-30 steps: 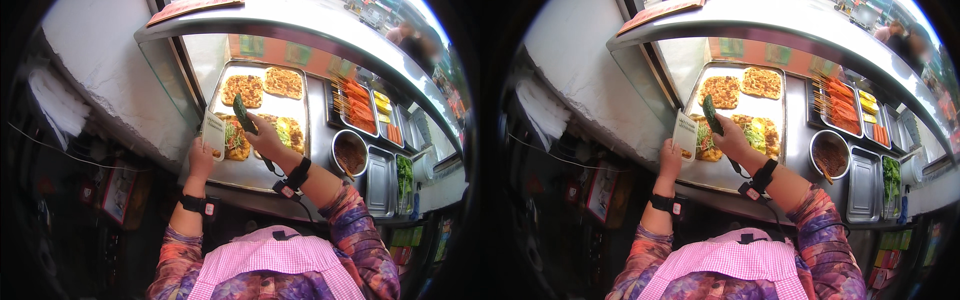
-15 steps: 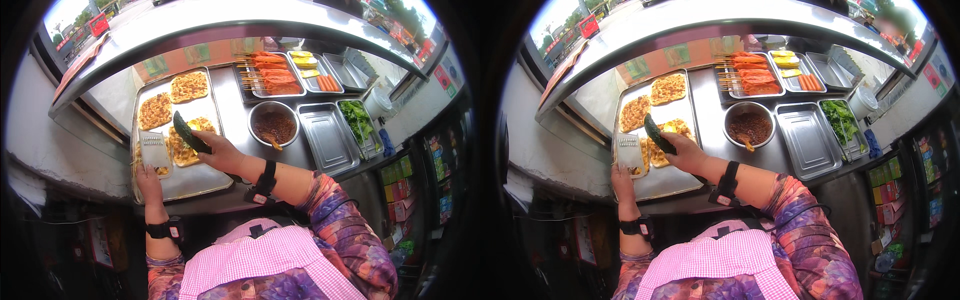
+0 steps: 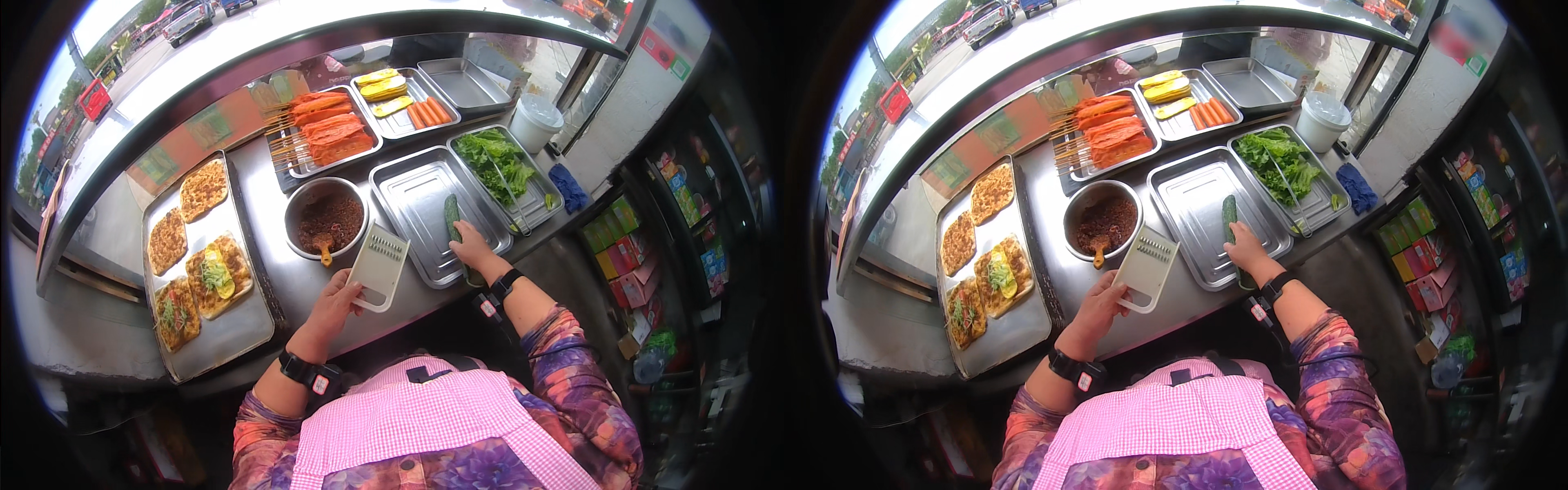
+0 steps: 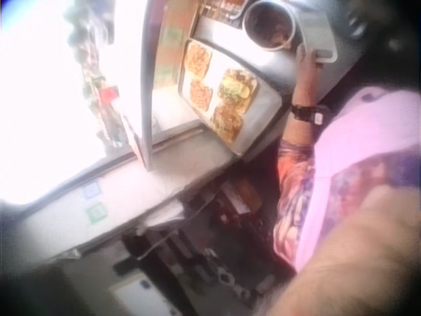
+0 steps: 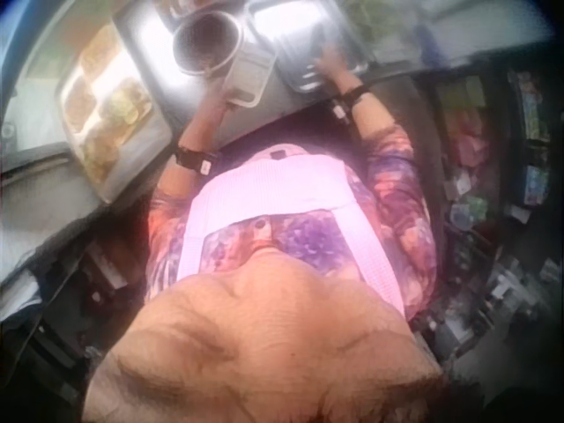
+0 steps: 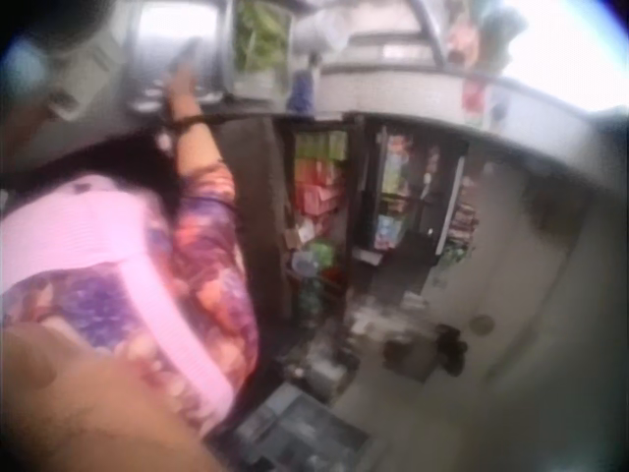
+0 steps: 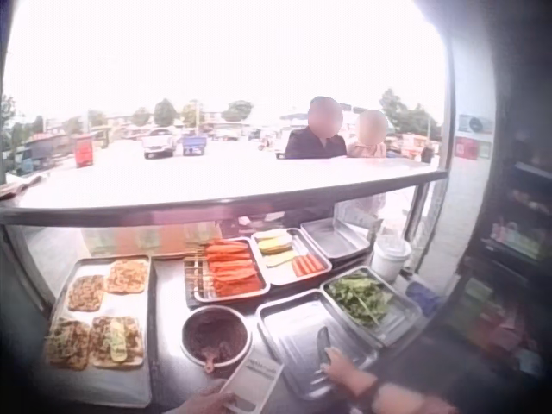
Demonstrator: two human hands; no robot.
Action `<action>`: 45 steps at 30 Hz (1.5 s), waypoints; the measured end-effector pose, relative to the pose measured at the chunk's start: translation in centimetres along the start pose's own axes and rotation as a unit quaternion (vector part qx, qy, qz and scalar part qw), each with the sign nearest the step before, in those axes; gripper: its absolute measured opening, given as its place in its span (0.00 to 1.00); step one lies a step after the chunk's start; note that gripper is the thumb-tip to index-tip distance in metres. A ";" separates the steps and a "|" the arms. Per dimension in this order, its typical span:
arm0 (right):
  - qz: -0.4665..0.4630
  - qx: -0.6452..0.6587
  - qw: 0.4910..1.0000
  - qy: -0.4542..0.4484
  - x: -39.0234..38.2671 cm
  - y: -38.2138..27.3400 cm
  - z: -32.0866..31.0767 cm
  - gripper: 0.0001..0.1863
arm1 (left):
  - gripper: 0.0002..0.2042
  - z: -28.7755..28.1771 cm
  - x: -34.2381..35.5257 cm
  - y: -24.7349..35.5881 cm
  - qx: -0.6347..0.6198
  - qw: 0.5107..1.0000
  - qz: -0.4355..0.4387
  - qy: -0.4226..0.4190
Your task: The person removes baked flatbreads from an oven, places them on a tray, and grates cucumber over them. Then the person kneads and portions dough into small balls on a stainless steel countertop.
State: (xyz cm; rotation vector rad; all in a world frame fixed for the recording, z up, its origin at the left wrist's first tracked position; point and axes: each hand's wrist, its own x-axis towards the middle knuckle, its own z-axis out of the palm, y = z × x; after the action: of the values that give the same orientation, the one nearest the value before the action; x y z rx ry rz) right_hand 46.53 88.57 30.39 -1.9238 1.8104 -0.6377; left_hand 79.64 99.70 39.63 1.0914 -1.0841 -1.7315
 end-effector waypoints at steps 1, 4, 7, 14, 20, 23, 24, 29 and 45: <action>-0.010 0.024 0.999 -0.026 0.2 0.7 -0.4 0.30 | 0.14 1.1 1.6 -1.2 -0.010 1.000 -0.005 -0.015; -0.022 0.058 0.998 -0.009 0.7 2.9 -3.6 0.28 | 0.16 3.6 5.6 -4.0 -0.013 0.999 -0.030 -0.039; 0.041 -0.146 0.974 0.168 1.7 5.1 -7.1 0.29 | 0.20 5.9 8.7 -5.9 0.015 0.998 -0.039 -0.039; 0.187 -0.121 0.974 0.045 3.9 9.6 -10.7 0.27 | 0.30 6.9 9.5 -6.6 0.228 0.972 -0.057 -0.007; 0.211 0.242 0.946 -0.053 4.0 9.7 -14.7 0.20 | 0.25 4.7 5.5 -4.1 0.168 0.981 -0.094 -0.025; 0.197 0.392 0.896 -0.064 1.1 9.1 -16.2 0.11 | 0.22 3.3 2.2 -2.5 0.120 0.988 -0.098 -0.013; 0.199 0.454 0.867 -0.041 -0.3 9.1 -16.6 0.12 | 0.21 2.8 1.1 -2.1 0.114 0.990 -0.087 -0.009; 0.206 0.483 0.849 0.054 -5.9 10.3 -18.3 0.12 | 0.18 0.2 -4.0 -1.3 0.013 0.996 -0.060 0.057; 0.208 0.387 0.889 0.125 -3.9 9.8 -16.4 0.30 | 0.16 -2.6 -9.6 -1.3 -0.024 0.990 -0.037 0.131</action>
State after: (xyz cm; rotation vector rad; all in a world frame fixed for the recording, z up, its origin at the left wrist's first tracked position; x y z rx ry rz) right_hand 28.70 91.99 37.65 -0.9269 1.6540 -1.2494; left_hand 84.79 108.32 40.07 1.3014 -0.8453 -1.6072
